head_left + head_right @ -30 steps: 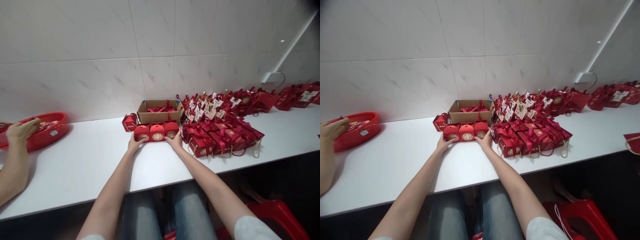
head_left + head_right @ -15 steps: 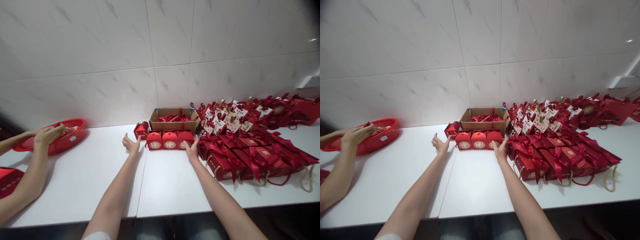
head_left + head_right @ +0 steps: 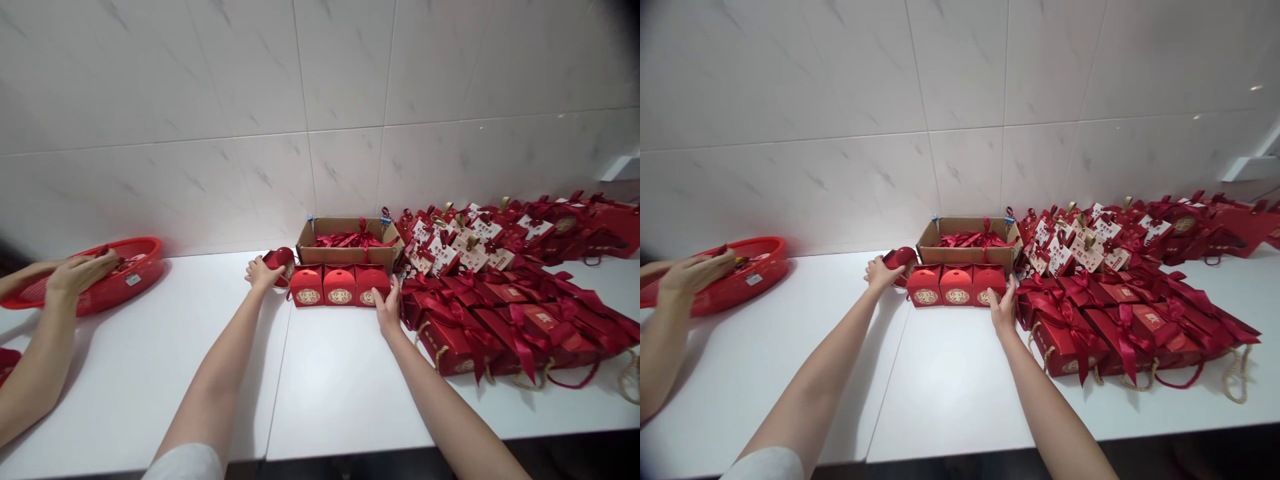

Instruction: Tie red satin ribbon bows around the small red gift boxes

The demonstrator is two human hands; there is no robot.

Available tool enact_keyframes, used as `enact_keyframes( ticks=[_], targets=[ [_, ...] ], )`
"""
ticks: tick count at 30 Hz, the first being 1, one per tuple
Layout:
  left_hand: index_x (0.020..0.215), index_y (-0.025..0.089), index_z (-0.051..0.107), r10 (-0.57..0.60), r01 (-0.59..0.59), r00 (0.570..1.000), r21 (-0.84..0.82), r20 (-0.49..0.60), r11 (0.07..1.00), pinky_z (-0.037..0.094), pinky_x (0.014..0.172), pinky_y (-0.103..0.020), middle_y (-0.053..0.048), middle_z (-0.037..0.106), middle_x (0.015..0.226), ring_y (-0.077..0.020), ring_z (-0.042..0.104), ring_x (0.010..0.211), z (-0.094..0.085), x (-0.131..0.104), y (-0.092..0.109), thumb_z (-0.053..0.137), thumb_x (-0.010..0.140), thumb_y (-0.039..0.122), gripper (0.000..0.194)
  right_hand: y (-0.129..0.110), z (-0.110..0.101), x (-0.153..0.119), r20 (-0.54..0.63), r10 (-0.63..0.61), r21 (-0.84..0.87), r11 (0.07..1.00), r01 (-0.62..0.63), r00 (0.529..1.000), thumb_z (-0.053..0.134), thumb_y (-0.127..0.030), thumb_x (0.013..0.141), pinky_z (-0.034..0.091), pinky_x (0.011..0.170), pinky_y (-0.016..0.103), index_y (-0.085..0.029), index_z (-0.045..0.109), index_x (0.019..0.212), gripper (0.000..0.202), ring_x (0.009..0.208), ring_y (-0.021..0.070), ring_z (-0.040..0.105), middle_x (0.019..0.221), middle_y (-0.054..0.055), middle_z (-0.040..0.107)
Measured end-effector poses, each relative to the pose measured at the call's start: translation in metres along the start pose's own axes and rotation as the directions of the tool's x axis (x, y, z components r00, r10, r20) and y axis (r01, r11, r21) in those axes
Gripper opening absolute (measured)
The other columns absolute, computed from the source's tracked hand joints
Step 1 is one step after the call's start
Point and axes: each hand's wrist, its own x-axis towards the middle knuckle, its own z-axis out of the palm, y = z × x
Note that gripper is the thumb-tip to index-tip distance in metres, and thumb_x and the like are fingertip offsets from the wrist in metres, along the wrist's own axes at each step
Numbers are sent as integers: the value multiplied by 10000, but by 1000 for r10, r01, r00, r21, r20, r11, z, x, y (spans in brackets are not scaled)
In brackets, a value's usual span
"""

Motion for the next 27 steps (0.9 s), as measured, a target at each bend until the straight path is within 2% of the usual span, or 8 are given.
enact_keyframes(
  ticks=[5,8,11,14,16,20,23,27],
  targets=[
    [1169,152,531,66,-13,970,-221,234,975,412,944,-470,-133,554,1198,-356,473,1151,-46,12,-45,604,545,231,633,2,-1,0,-7,13,10,1000,-13,1000,521,-499,787,256,1069,434,-129,256,1389,754,1307,270,307,1419,184,299],
    [1150,186,567,130,-14,941,-347,313,938,503,832,-354,-81,512,1306,-286,545,1087,-56,2,-60,505,549,161,604,3,-1,-1,-6,25,46,999,-25,1000,533,-497,781,276,1058,426,-131,254,1390,763,1293,269,336,1414,185,315],
    [1180,213,544,258,5,909,-627,328,779,516,810,-350,-69,423,1397,-276,538,1104,-41,-25,-60,497,535,122,653,3,-1,-2,2,85,125,989,-85,996,544,-506,771,348,1000,424,-148,267,1377,756,1199,271,456,1343,184,423],
    [1284,273,422,191,-13,974,-819,118,573,474,888,-393,-52,561,1234,-245,538,1097,-12,-58,-58,525,596,127,711,2,-3,-3,77,131,148,979,-142,988,543,-517,766,423,903,410,-173,366,1304,662,1018,263,578,1170,148,578],
    [1263,295,428,163,-43,986,-876,41,481,438,939,-383,-35,567,1208,-226,519,1120,3,-73,-59,559,619,135,676,1,-4,-3,125,145,120,980,-160,982,548,-518,761,445,859,401,-192,430,1244,594,940,258,603,1077,119,627],
    [1227,313,410,85,20,995,-911,60,412,435,921,-375,-27,543,1225,-220,519,1114,14,-79,-70,614,624,165,654,-1,-4,-2,173,148,184,966,-180,974,558,-480,753,455,849,387,-220,447,1231,556,934,244,604,1063,88,637],
    [1128,308,451,6,77,996,-923,85,378,445,882,-377,-6,567,1161,-215,536,1083,14,-73,-78,583,652,209,504,-2,-3,0,250,133,294,934,-206,959,569,-393,729,434,904,382,-232,426,1264,576,1011,234,580,1132,81,613],
    [985,239,533,68,138,983,-934,169,329,439,882,-373,-24,621,1046,-229,554,1059,10,-67,-84,579,711,381,312,2,-3,5,264,173,353,898,-262,949,533,-339,699,371,994,393,-244,402,1304,626,1117,234,524,1233,67,555]
  ],
)
